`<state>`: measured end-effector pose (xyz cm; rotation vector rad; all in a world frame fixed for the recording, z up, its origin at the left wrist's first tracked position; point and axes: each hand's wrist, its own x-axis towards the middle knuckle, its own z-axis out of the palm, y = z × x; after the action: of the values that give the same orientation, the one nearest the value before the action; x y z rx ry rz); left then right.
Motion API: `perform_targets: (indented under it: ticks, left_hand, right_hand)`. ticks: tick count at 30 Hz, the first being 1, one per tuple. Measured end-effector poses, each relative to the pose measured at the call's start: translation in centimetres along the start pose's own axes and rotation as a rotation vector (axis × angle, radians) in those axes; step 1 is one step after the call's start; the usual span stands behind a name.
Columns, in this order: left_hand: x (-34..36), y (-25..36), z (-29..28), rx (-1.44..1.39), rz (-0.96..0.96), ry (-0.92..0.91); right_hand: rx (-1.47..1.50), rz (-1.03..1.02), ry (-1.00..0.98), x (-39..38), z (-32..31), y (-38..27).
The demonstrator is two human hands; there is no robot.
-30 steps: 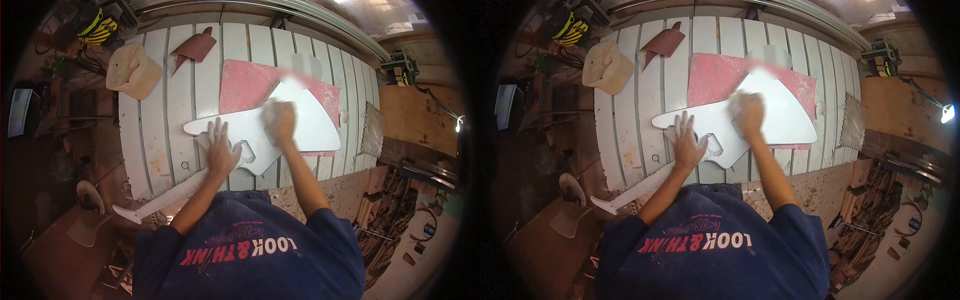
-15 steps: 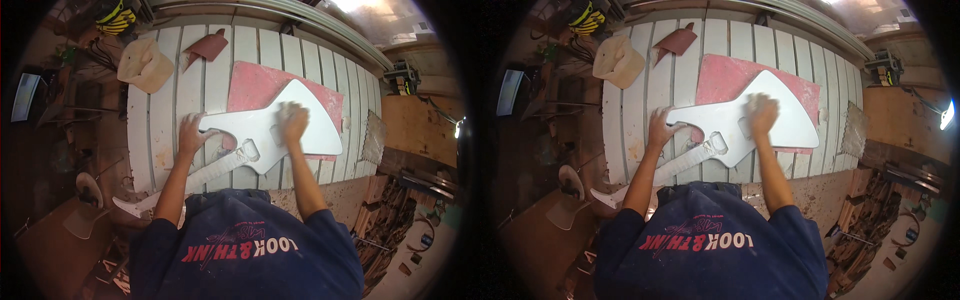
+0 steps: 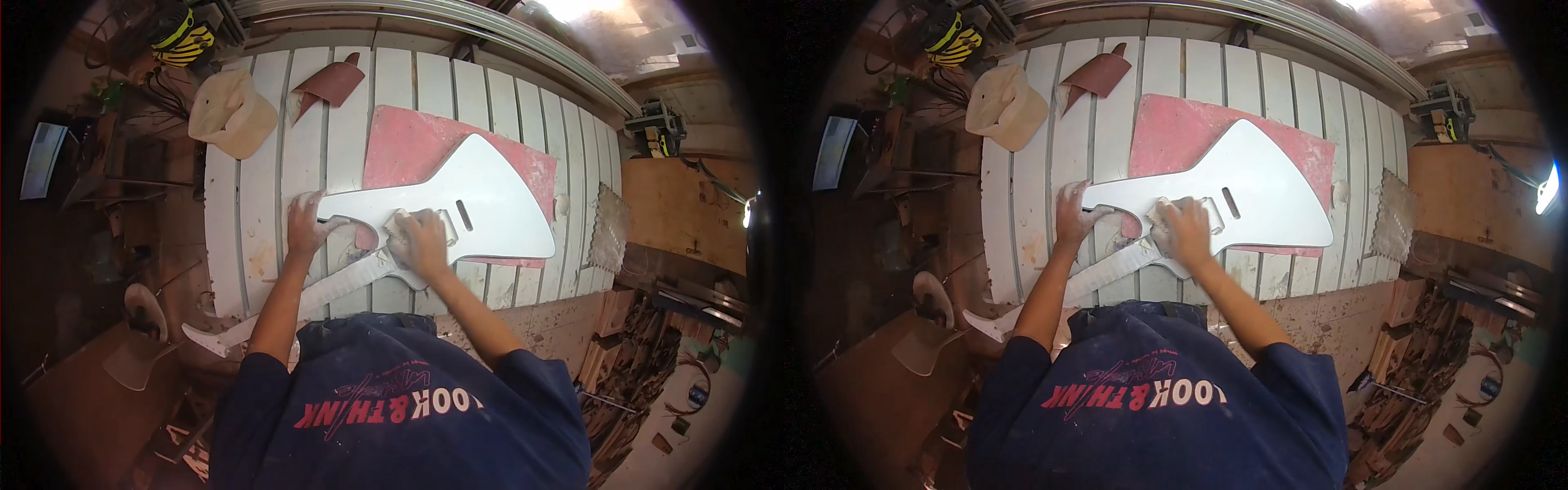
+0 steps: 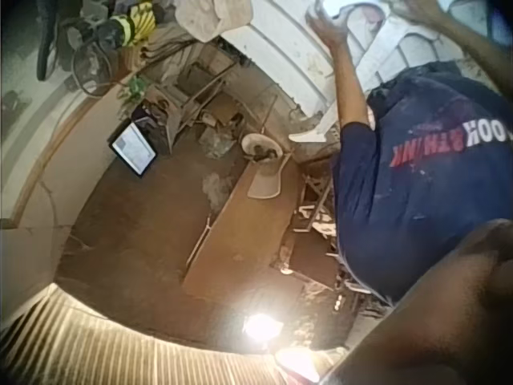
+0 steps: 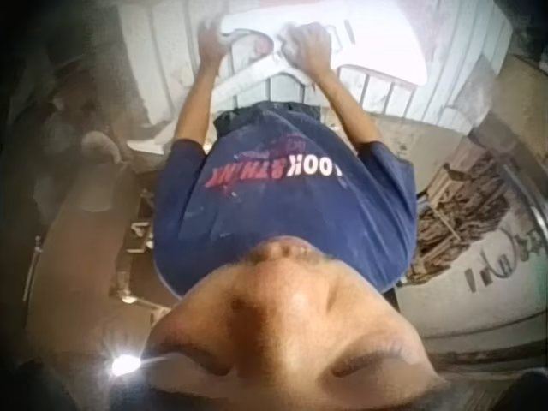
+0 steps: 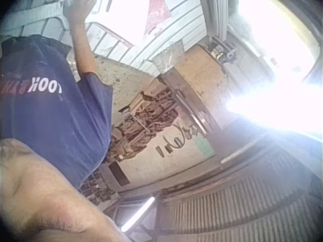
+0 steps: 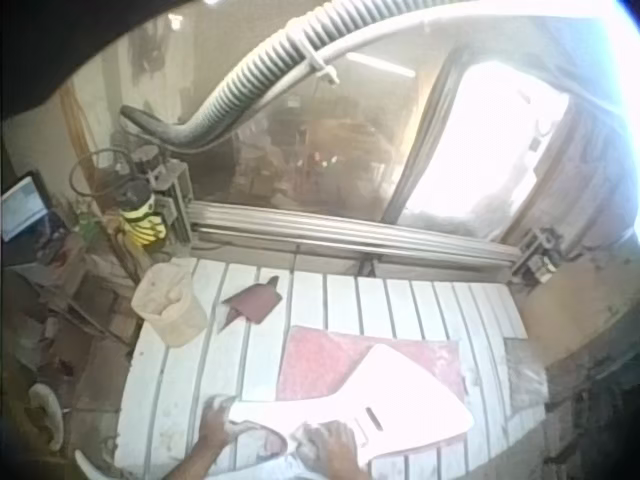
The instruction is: The person sands the surface and edges of a white guitar body using a sanding block, then wipes away dust with a cloth.
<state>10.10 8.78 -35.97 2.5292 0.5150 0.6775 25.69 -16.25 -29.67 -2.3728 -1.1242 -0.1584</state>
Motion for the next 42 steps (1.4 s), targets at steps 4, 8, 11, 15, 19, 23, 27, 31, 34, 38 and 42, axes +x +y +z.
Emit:
perform_targets:
  ticks: [4,8,11,15,19,23,27,31,34,38,42]
  left_hand:
    - [0.6,0.4,0.1,-0.011,0.01,0.012]
    - [1.5,1.0,0.5,0.005,0.043,0.024]
    - [0.6,0.2,-0.1,0.039,0.015,0.016]
    - [0.2,0.5,0.0,-0.001,-0.048,-0.036]
    - [0.6,0.4,0.2,0.002,-0.032,-0.026]
    - [0.5,0.1,-0.1,0.023,-0.045,-0.042]
    - [0.3,0.3,0.0,0.008,-0.029,-0.019]
    - [0.7,0.4,0.2,0.014,-0.014,-0.012]
    - [0.5,0.5,-0.3,0.019,-0.054,-0.032]
    - [0.4,0.6,0.0,0.034,0.016,0.015]
    - [0.9,0.9,0.1,0.034,-0.026,-0.021]
  right_hand:
    - [-0.162,0.235,0.045,3.7,-3.2,8.7]
    - [-0.11,0.119,0.122,-0.7,1.0,7.0]
    - [0.07,-0.031,-0.059,-1.1,-1.0,-0.2]
    - [-0.204,0.253,0.172,3.5,-4.1,12.3]
    - [-0.221,0.114,0.187,1.7,-1.7,8.3]
    - [-0.039,-0.004,0.022,-0.3,-1.7,1.6]
    - [-0.23,0.375,0.276,3.1,-5.8,13.5]
    - [-0.175,0.211,0.117,0.5,-1.1,7.5]
    - [-0.041,0.103,0.056,-0.3,-0.8,3.9]
    - [0.31,0.7,-0.115,4.4,-3.9,7.1]
    - [-0.099,0.316,0.012,2.9,-2.2,5.0]
